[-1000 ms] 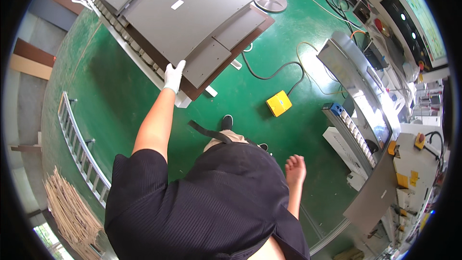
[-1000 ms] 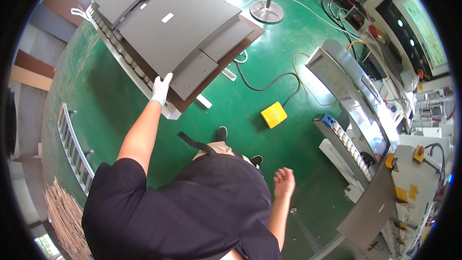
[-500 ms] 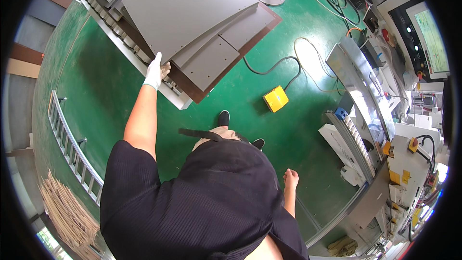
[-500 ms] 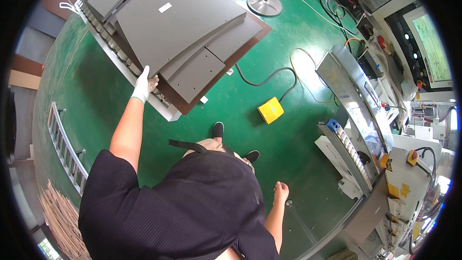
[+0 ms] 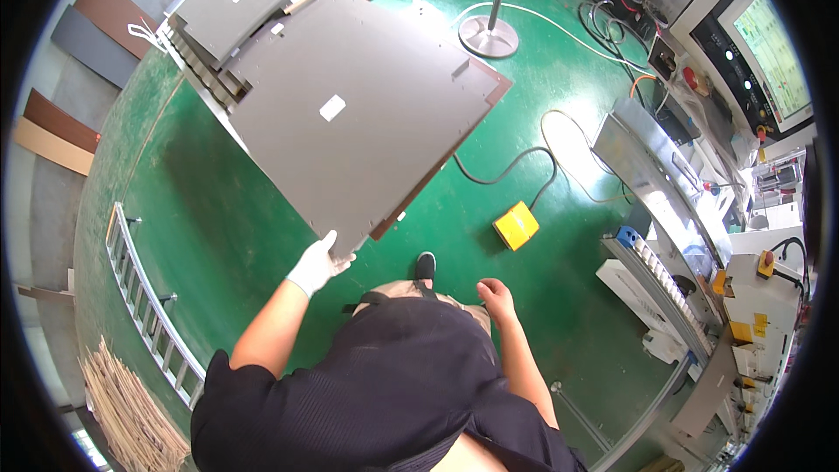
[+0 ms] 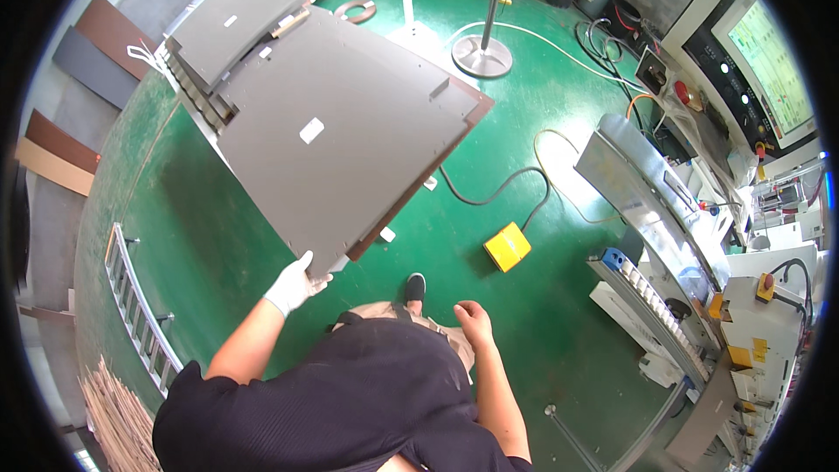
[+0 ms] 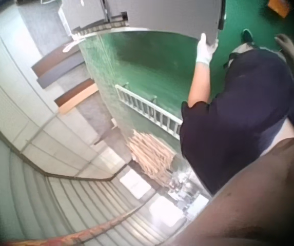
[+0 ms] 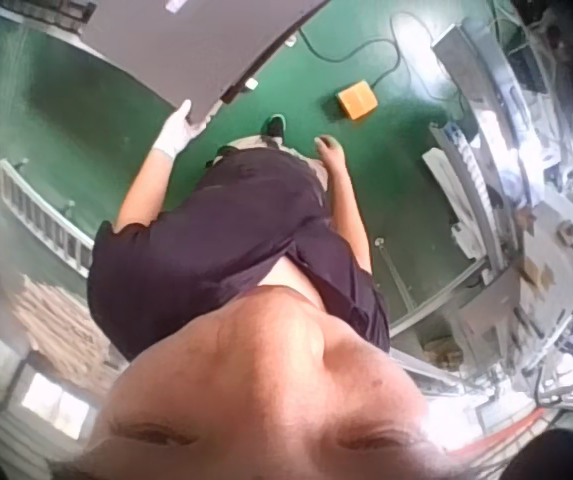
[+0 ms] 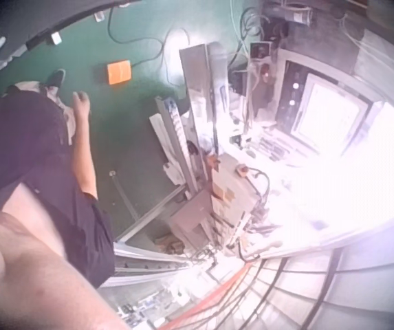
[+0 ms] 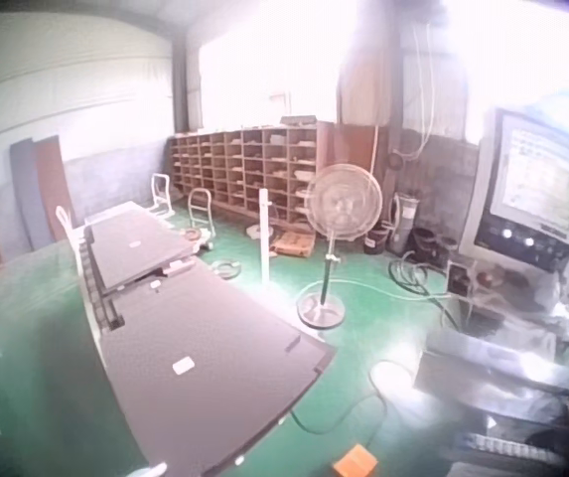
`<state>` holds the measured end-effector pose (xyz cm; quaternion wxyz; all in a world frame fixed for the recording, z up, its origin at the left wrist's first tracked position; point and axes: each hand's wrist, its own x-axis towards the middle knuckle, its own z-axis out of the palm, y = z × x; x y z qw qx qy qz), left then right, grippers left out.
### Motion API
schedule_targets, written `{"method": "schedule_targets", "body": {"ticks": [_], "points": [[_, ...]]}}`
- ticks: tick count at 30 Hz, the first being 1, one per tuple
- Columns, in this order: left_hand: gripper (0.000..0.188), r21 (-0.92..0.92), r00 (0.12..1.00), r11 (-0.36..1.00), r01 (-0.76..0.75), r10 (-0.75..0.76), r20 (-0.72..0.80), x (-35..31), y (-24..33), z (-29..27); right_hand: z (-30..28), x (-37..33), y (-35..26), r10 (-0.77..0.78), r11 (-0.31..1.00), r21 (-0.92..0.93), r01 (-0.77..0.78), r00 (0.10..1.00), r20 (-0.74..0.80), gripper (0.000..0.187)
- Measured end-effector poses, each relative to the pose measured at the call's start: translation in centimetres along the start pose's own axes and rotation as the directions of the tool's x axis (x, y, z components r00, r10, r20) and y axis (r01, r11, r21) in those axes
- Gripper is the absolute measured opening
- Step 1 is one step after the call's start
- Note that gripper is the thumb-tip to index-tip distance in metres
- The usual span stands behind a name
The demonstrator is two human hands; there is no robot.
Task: The person picks up flat panels from a stack, places them onto a conveyor belt for processing by a machine, and then transfers the processed panels to another stack.
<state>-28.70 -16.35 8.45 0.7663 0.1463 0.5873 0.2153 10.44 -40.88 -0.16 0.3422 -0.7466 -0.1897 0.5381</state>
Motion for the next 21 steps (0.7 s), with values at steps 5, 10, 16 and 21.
{"method": "schedule_targets", "body": {"ticks": [5, 10, 16, 21], "points": [[0.049, -0.408, 0.998, 0.912, -0.049, 0.061, 0.017, -0.5, -3.3, 5.2, 3.6, -0.4, -8.1, -0.155, 0.965, -0.137, 0.222, 0.91, 0.384, 0.046], [0.054, -0.112, 0.957, 0.973, 0.201, -0.17, 0.237, -3.2, -4.1, 13.6, 8.7, -0.7, -15.1, -0.152, 0.827, 0.561, -0.038, 0.945, 0.288, 0.056], [0.051, -0.218, 0.835, 0.908, 0.358, -0.207, 0.51, -1.7, -6.2, 15.2, 5.7, -2.2, -17.9, -0.094, 0.666, 0.742, -0.077, 0.978, 0.186, 0.04], [0.047, -0.467, 0.967, 0.855, -0.224, 0.256, 0.004, 1.0, 1.0, 5.8, -1.8, -6.1, -13.6, -0.03, 0.74, 0.671, 0.038, 0.999, -0.023, 0.04]]}}
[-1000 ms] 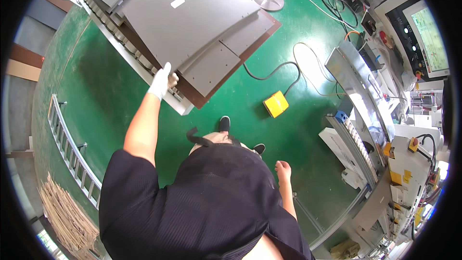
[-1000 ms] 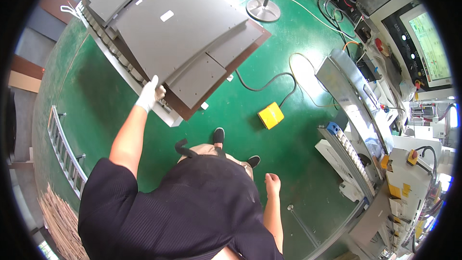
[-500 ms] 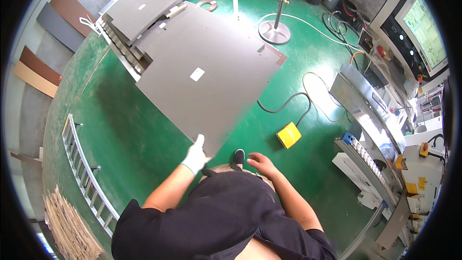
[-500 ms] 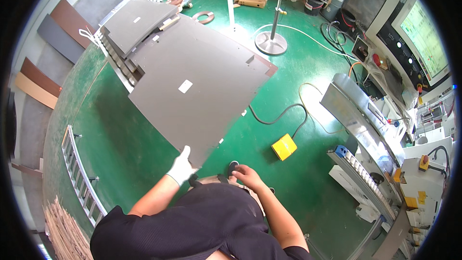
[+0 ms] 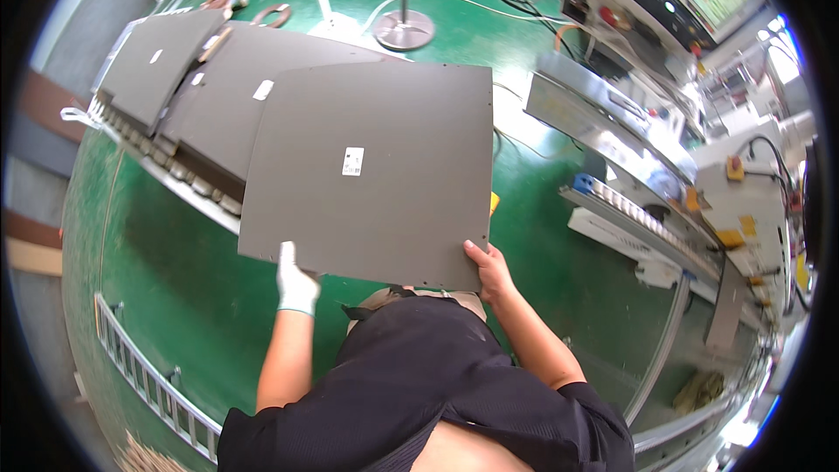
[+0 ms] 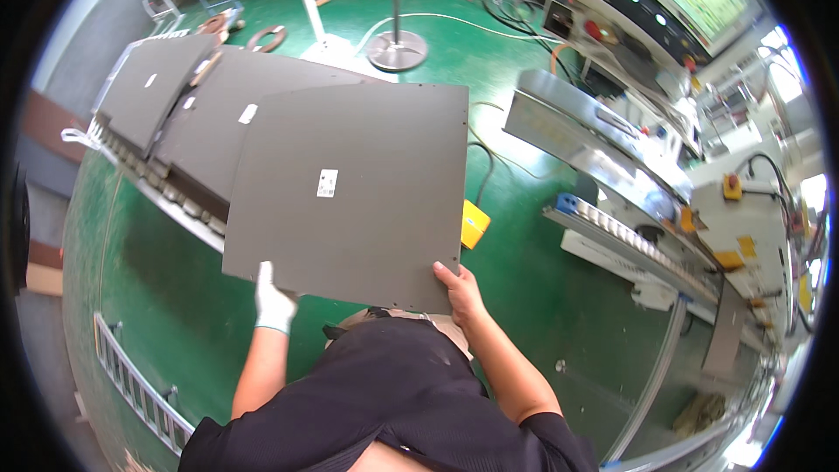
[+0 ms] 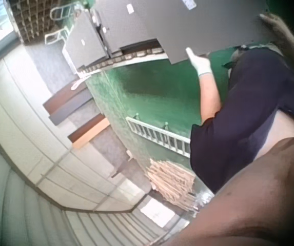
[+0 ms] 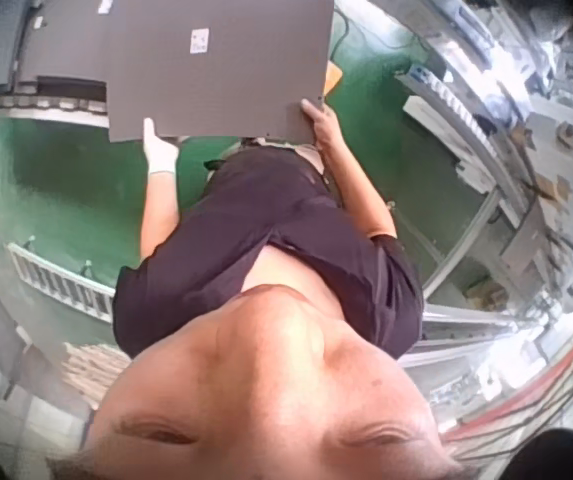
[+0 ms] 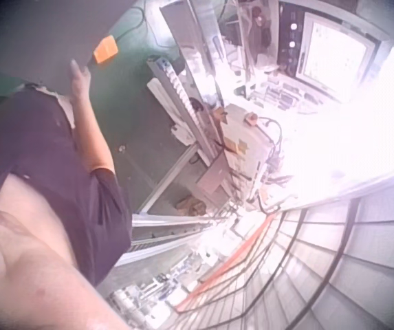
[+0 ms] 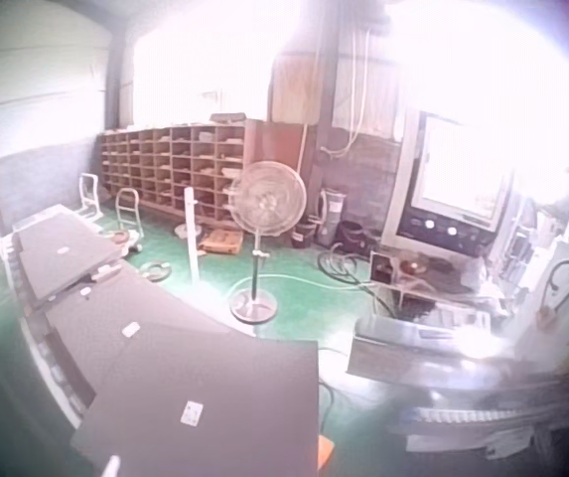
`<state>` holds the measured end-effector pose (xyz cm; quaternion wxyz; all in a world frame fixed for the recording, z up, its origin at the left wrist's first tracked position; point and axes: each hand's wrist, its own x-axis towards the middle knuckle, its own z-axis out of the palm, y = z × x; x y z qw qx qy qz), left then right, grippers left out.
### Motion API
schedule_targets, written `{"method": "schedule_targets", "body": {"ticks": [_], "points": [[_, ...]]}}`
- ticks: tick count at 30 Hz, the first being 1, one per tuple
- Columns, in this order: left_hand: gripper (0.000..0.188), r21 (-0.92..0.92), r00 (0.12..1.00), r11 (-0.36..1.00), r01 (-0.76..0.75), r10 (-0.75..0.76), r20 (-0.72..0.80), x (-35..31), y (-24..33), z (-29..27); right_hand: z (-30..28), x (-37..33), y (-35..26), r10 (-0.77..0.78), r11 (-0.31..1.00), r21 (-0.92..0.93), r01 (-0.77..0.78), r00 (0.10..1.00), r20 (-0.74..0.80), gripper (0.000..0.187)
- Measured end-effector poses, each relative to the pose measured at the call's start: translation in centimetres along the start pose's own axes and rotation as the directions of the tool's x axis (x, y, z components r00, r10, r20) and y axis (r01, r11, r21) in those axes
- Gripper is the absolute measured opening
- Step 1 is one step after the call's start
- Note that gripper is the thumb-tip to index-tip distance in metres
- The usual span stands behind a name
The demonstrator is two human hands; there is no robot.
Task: The person picks up flat panels from a stack, places them onto a conveyor belt for processing by a machine, and then transfers the processed panels to another stack.
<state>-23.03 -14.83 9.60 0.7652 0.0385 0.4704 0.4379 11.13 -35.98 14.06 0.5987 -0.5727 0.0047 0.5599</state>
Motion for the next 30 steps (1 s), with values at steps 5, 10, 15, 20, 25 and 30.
{"method": "schedule_targets", "body": {"ticks": [5, 10, 15, 20, 25, 30], "points": [[0.074, 0.488, 0.83, 0.82, -0.3, 0.476, -0.29, 4.6, 5.9, -4.0, -5.9, -4.5, -1.5, -0.013, 0.997, -0.073, -0.001, 0.981, -0.191, 0.042], [0.059, 0.668, 0.974, 0.726, -0.163, 0.226, -0.008, 6.5, 7.0, -3.6, -7.6, -5.7, -0.5, -0.046, 0.998, -0.063, 0.031, 0.966, -0.255, 0.045], [0.062, 0.716, 0.998, 0.697, -0.038, -0.014, 0.067, 6.8, 6.2, -2.4, -9.7, -6.7, -2.1, -0.088, 0.995, -0.066, 0.073, 0.961, -0.262, 0.041], [0.059, 0.736, 0.99, 0.662, -0.14, 0.065, 0.129, 2.5, 2.8, 3.0, -16.0, -6.5, -1.9, -0.175, 0.97, -0.222, 0.096, 0.914, -0.366, 0.043], [0.053, 0.818, 0.975, 0.532, -0.219, 0.087, 0.204, -2.6, -2.5, 12.1, -22.2, -10.1, -4.4, -0.222, 0.958, -0.263, 0.109, 0.866, -0.449, 0.043], [0.046, 0.87, 0.966, 0.431, -0.24, 0.018, 0.258, -4.6, -8.5, 15.0, -31.0, -11.1, -5.5, -0.234, 0.968, -0.051, 0.247, 0.807, -0.542, 0.046]]}}
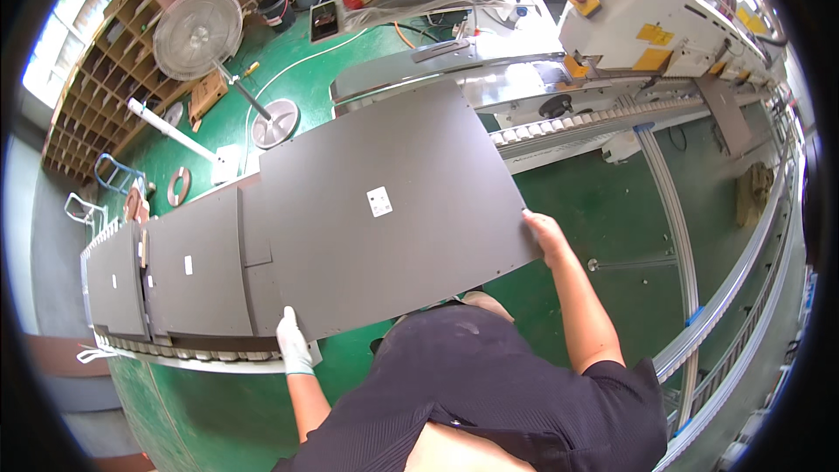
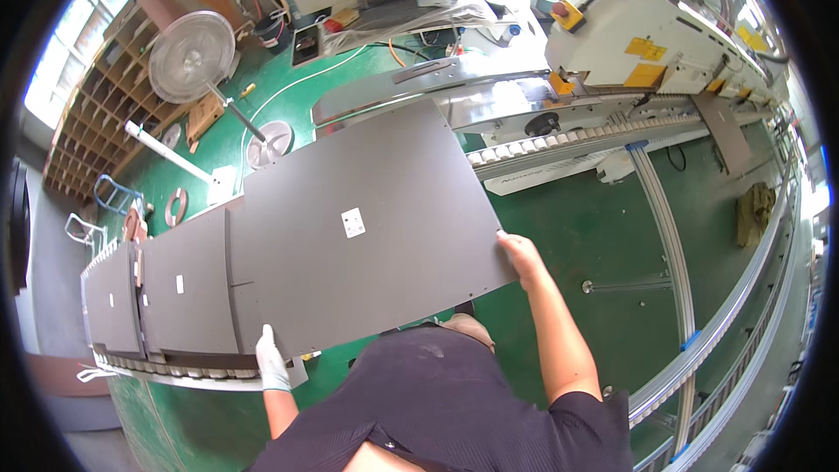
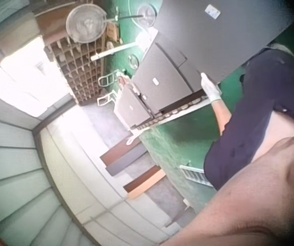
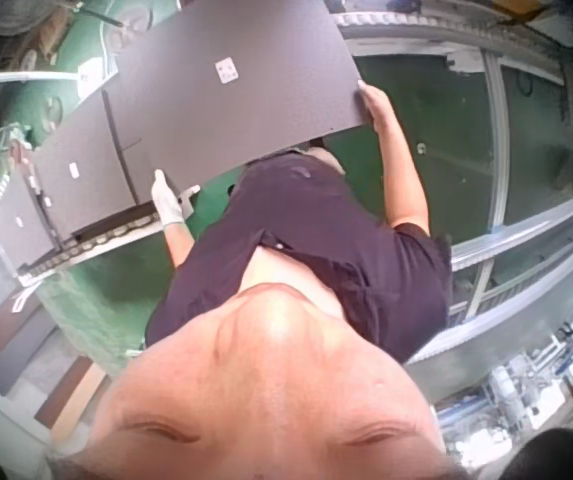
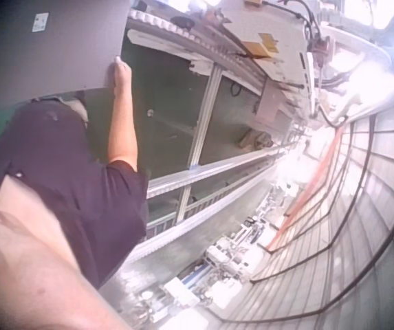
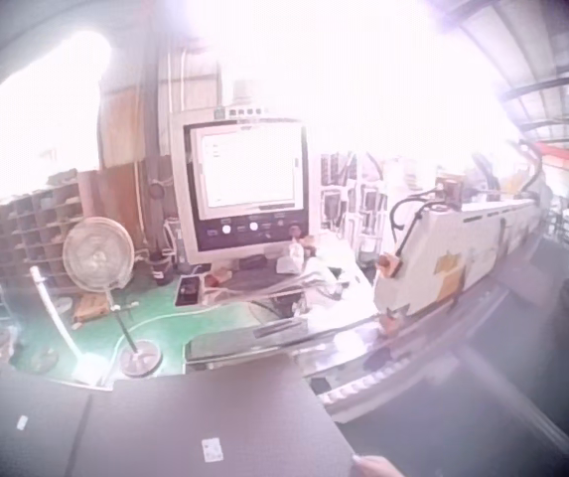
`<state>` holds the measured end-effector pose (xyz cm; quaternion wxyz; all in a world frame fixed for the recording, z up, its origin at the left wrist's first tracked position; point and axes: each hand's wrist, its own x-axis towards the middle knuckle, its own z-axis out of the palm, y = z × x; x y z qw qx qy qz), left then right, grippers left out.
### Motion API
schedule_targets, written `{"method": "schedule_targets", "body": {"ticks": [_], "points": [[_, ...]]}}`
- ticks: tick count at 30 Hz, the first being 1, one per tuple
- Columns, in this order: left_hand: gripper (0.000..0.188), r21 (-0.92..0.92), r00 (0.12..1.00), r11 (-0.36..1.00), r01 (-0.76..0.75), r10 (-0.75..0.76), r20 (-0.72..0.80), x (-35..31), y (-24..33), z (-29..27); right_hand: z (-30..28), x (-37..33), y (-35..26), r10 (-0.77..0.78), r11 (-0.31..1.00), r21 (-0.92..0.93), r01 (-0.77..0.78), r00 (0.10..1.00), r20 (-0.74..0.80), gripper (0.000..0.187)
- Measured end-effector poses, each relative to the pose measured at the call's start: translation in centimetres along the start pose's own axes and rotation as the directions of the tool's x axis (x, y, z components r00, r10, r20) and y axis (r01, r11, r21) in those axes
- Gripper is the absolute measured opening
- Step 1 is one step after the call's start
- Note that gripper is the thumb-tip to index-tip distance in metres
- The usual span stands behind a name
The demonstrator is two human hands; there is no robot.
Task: The person picks up flat panels from a stack, places them onto a conveyor belt for processing by a machine, and then transfers the processed panels to another stack.
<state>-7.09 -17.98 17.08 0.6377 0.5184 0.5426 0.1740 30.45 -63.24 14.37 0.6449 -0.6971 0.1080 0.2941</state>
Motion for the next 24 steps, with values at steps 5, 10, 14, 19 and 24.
{"method": "schedule_targets", "body": {"ticks": [5, 10, 14, 19, 24], "points": [[0.05, -0.002, 0.997, 1.0, 0.001, 0.0, 0.077, 0.8, -2.1, 6.3, -5.7, 0.8, -0.4, 0.0, 0.825, 0.554, 0.112, 0.98, -0.199, 0.056], [0.053, -0.096, 0.995, 0.994, 0.052, -0.043, 0.095, 0.1, -1.2, 12.4, -3.7, 1.7, 2.7, 0.116, 0.407, 0.849, 0.338, 0.902, -0.415, 0.054], [0.053, -0.114, 0.967, 0.978, 0.176, -0.15, 0.208, -0.4, 1.5, 17.3, 1.4, 0.4, 4.5, 0.091, 0.493, 0.868, 0.06, 0.989, -0.12, 0.055], [0.053, 0.037, 0.961, 0.985, 0.167, -0.171, 0.215, -0.6, -0.1, 21.5, -1.6, 2.6, 2.3, 0.081, 0.435, 0.878, 0.201, 0.962, -0.26, 0.045], [0.054, 0.41, 0.906, 0.905, -0.115, -0.074, 0.417, -8.2, 3.1, 30.4, -9.3, 5.4, 0.1, 0.233, 0.362, 0.882, 0.301, 0.887, -0.398, 0.045]]}}
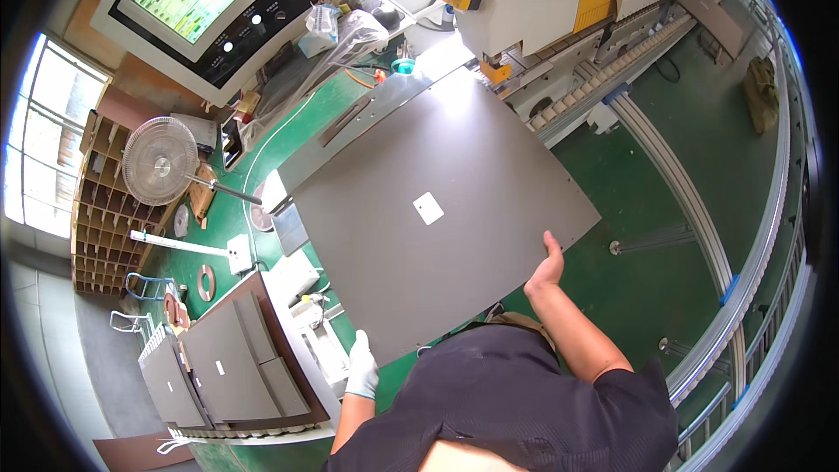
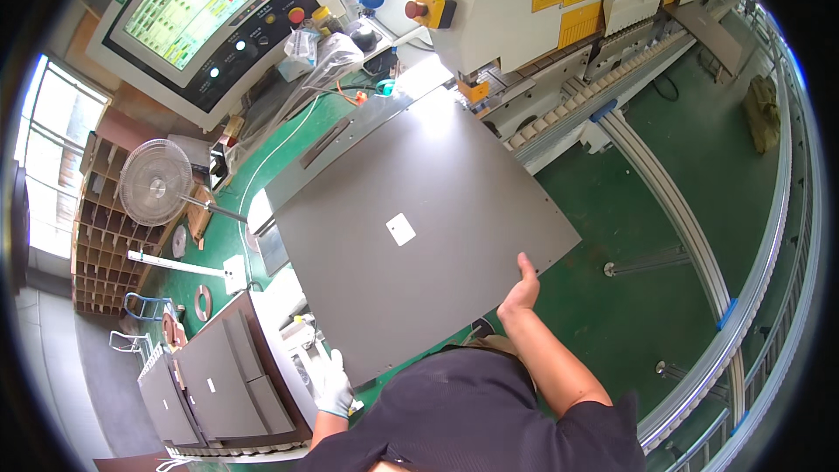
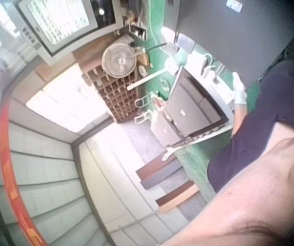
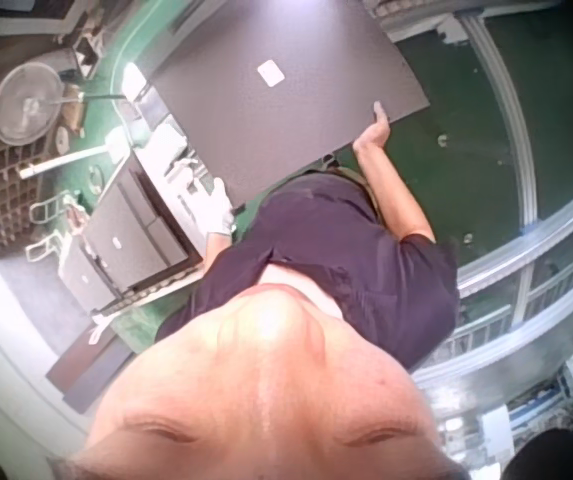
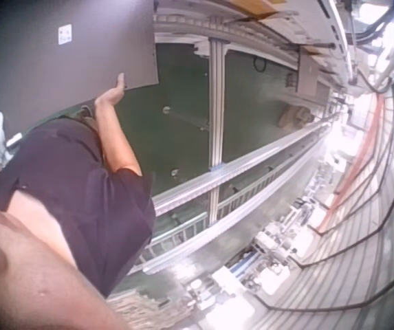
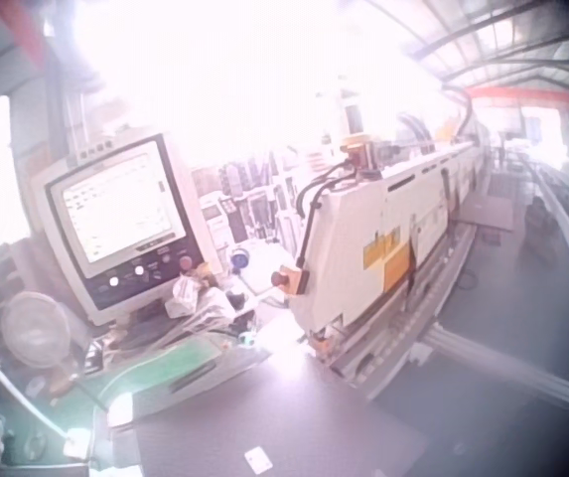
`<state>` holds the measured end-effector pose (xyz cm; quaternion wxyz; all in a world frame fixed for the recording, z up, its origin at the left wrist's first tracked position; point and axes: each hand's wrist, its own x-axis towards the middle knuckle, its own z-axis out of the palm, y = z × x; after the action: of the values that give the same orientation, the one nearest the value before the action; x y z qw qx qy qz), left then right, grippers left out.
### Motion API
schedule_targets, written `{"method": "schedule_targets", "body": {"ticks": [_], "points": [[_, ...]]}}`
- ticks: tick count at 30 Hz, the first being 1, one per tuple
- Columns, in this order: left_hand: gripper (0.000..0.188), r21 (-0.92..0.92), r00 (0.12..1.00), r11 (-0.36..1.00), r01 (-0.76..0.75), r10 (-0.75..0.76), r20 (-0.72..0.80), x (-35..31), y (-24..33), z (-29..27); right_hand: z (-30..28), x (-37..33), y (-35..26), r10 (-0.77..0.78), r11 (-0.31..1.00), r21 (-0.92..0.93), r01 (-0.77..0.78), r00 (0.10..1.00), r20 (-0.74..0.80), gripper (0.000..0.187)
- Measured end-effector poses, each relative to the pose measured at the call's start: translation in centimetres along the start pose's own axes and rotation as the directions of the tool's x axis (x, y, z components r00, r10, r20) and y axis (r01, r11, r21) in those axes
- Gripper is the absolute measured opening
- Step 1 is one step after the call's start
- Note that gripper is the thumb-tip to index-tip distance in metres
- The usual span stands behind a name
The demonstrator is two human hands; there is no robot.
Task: The person picks up flat panels from a stack, places them onto a conveyor belt for processing by a machine, and then transfers the processed panels to another stack.
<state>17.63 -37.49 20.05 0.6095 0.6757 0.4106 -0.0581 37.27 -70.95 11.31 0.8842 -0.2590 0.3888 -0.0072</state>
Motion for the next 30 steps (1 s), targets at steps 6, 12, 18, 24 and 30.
{"method": "schedule_targets", "body": {"ticks": [6, 12, 18, 24, 30], "points": [[0.053, -0.308, 0.963, 0.915, 0.26, -0.223, 0.149, 3.3, -2.1, 5.9, 0.5, 4.8, -6.6, -0.015, 0.994, 0.107, 0.01, 0.999, 0.045, 0.037], [0.058, -0.08, 0.953, 0.986, 0.145, -0.117, 0.28, 3.8, 0.0, 11.4, 0.5, 8.9, -12.5, -0.059, 0.988, 0.149, 0.038, 0.988, 0.142, 0.043], [0.045, 0.487, 0.883, 0.803, -0.343, 0.098, 0.46, 7.6, 4.8, 15.6, -0.5, 14.4, -17.5, -0.287, 0.955, 0.111, 0.274, 0.949, 0.127, 0.056], [0.06, 0.665, 0.278, 0.031, -0.747, 0.922, 0.27, 15.1, 12.1, 15.5, 1.9, 6.9, -12.0, -0.029, 0.998, 0.062, 0.02, 0.99, 0.14, 0.062], [0.057, 0.902, 0.887, 0.061, -0.428, 0.221, 0.406, 18.9, 17.7, 15.6, 1.0, 2.4, -5.3, 0.019, 0.993, 0.116, -0.035, 0.99, 0.139, 0.064]]}}
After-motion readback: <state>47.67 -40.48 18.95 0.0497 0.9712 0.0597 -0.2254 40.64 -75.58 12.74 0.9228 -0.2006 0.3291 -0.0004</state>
